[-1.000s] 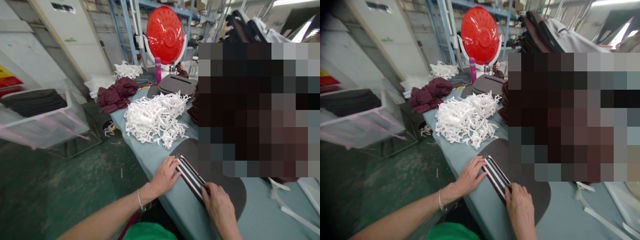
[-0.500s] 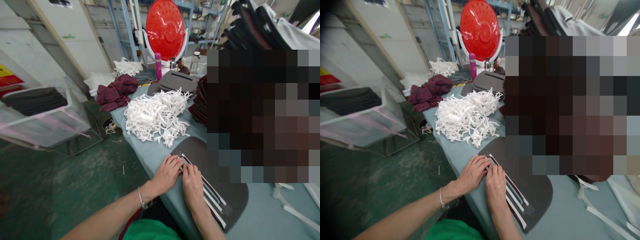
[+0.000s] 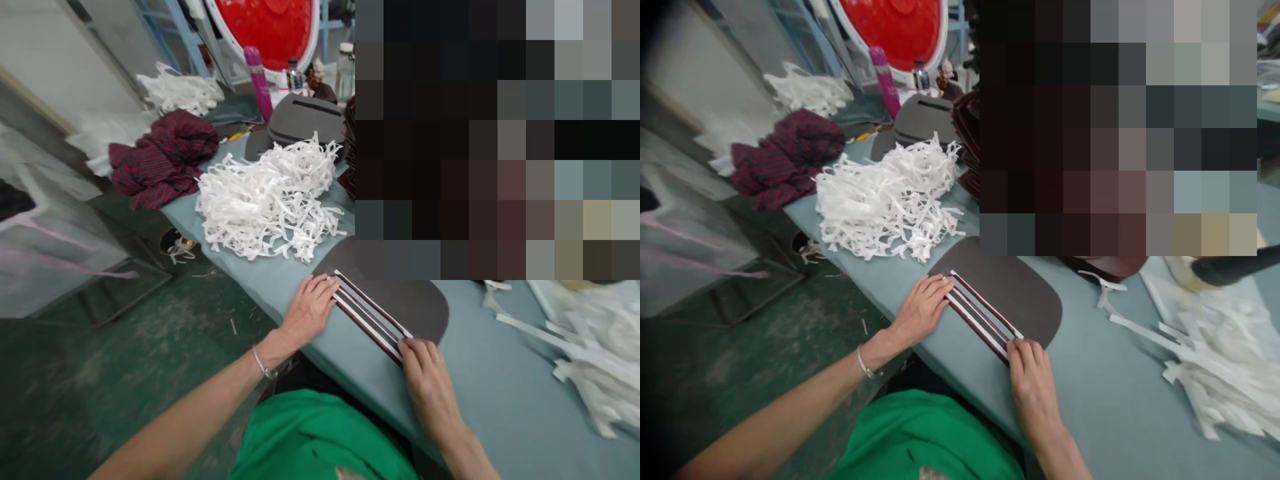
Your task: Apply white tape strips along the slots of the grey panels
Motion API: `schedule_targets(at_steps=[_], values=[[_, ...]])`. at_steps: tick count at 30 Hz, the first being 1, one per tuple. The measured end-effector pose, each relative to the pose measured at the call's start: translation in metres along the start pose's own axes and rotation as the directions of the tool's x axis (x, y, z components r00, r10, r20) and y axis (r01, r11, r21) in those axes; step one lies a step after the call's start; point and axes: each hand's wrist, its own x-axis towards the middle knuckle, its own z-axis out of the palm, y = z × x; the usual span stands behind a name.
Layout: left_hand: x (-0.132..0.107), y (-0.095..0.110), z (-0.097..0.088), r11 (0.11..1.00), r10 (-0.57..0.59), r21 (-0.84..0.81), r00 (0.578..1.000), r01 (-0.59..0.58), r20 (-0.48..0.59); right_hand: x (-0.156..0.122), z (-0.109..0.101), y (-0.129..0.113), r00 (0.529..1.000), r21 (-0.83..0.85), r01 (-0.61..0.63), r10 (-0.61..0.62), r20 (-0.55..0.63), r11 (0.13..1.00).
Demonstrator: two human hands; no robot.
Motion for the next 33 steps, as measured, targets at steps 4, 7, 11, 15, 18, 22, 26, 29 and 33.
schedule_targets(at_steps=[4, 7, 11, 15, 18, 22, 26, 29, 33], values=[[0.002, 0.000, 0.001, 1.000, 0.012, -0.009, 1.000, -0.012, -0.001, 0.000, 0.001, 0.004, 0.993, 0.113, -0.106, 0.110, -0.034, 0.988], [0.003, 0.002, 0.001, 1.000, 0.009, -0.005, 1.000, -0.009, 0.000, 0.006, 0.003, 0.002, 0.986, 0.096, -0.155, 0.160, -0.043, 0.983], [0.003, 0.003, 0.001, 1.000, 0.001, 0.002, 1.000, -0.001, -0.008, 0.045, 0.012, -0.022, 0.987, 0.002, -0.161, 0.161, -0.013, 0.987], [0.003, 0.002, 0.001, 1.000, -0.007, 0.002, 1.000, 0.007, 0.001, 0.105, 0.028, -0.056, 0.995, -0.061, -0.098, 0.100, 0.031, 0.993], [0.003, 0.001, 0.001, 1.000, -0.006, -0.007, 1.000, 0.006, -0.003, 0.133, 0.039, -0.071, 0.998, -0.127, -0.056, 0.058, 0.017, 0.990], [0.002, 0.001, 0.001, 1.000, -0.006, 0.012, 1.000, 0.006, 0.007, 0.134, 0.042, -0.073, 0.999, -0.160, -0.022, 0.026, 0.022, 0.987], [0.002, 0.003, 0.003, 1.000, 0.002, 0.029, 1.000, -0.002, 0.002, 0.120, 0.036, -0.070, 0.999, -0.179, -0.019, 0.025, 0.032, 0.984], [0.002, 0.004, 0.004, 0.999, 0.015, 0.030, 1.000, -0.015, -0.001, 0.104, 0.030, -0.065, 0.999, -0.196, -0.034, 0.040, 0.028, 0.980], [0.003, 0.003, 0.002, 0.999, 0.015, 0.031, 1.000, -0.015, -0.004, 0.064, 0.019, -0.049, 0.997, -0.243, -0.072, 0.076, 0.008, 0.967]])
